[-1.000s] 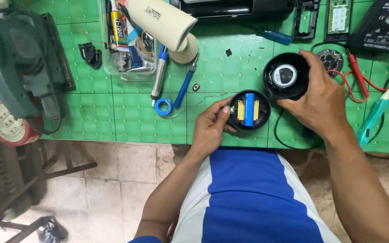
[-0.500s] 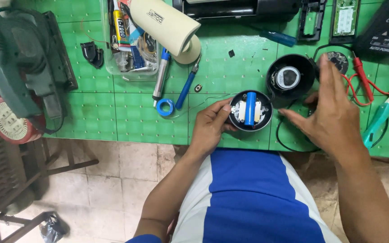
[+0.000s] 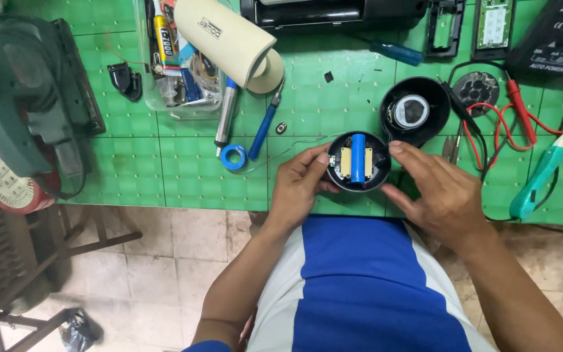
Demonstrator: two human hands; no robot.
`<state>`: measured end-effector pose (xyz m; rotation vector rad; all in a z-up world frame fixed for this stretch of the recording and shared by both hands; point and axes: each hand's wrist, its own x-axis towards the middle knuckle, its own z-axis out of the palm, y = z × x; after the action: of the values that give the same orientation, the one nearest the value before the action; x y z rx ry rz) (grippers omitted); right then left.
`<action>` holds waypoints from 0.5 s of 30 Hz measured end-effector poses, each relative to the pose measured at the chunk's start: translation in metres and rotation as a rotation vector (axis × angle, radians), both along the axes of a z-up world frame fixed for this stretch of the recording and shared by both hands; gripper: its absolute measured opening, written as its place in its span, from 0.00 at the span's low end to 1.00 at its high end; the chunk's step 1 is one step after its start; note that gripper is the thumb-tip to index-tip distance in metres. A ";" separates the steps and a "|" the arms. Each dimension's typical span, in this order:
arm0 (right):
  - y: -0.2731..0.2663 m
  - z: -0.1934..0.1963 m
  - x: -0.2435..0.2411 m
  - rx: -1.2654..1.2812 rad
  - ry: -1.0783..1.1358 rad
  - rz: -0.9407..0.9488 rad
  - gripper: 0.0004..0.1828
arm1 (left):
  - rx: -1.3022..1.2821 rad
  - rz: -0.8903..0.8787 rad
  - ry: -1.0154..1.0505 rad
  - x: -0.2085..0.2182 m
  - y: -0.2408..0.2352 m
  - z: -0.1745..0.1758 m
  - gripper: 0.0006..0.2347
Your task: Cleaning a circuit board with a toothbrush and assembling electronic components into a speaker housing.
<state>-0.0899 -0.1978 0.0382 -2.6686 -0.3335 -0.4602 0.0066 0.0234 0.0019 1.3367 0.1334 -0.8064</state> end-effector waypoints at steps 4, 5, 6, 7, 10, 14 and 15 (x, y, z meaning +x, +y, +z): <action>0.001 0.001 0.007 -0.032 -0.006 0.013 0.22 | 0.000 0.011 0.001 0.000 -0.002 0.001 0.18; 0.001 -0.001 0.007 -0.032 -0.006 0.013 0.22 | 0.000 0.010 0.001 0.000 -0.002 0.003 0.18; 0.000 -0.003 0.007 -0.033 -0.024 0.011 0.22 | 0.012 -0.001 -0.007 0.001 -0.002 0.004 0.19; 0.000 -0.005 0.007 -0.033 -0.042 0.011 0.21 | 0.026 -0.010 -0.014 0.001 -0.001 0.006 0.19; -0.001 -0.010 0.006 -0.022 -0.049 0.028 0.21 | 0.016 0.009 -0.009 0.000 -0.001 0.002 0.20; 0.002 -0.004 0.010 -0.023 -0.059 0.031 0.15 | 0.032 -0.005 -0.067 0.000 -0.002 0.002 0.17; 0.003 -0.003 0.011 -0.018 -0.067 0.025 0.15 | 0.034 -0.014 -0.079 0.000 -0.002 0.002 0.17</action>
<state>-0.0792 -0.1946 0.0349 -2.6680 -0.3920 -0.5420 0.0065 0.0219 0.0037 1.4013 0.0761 -0.7646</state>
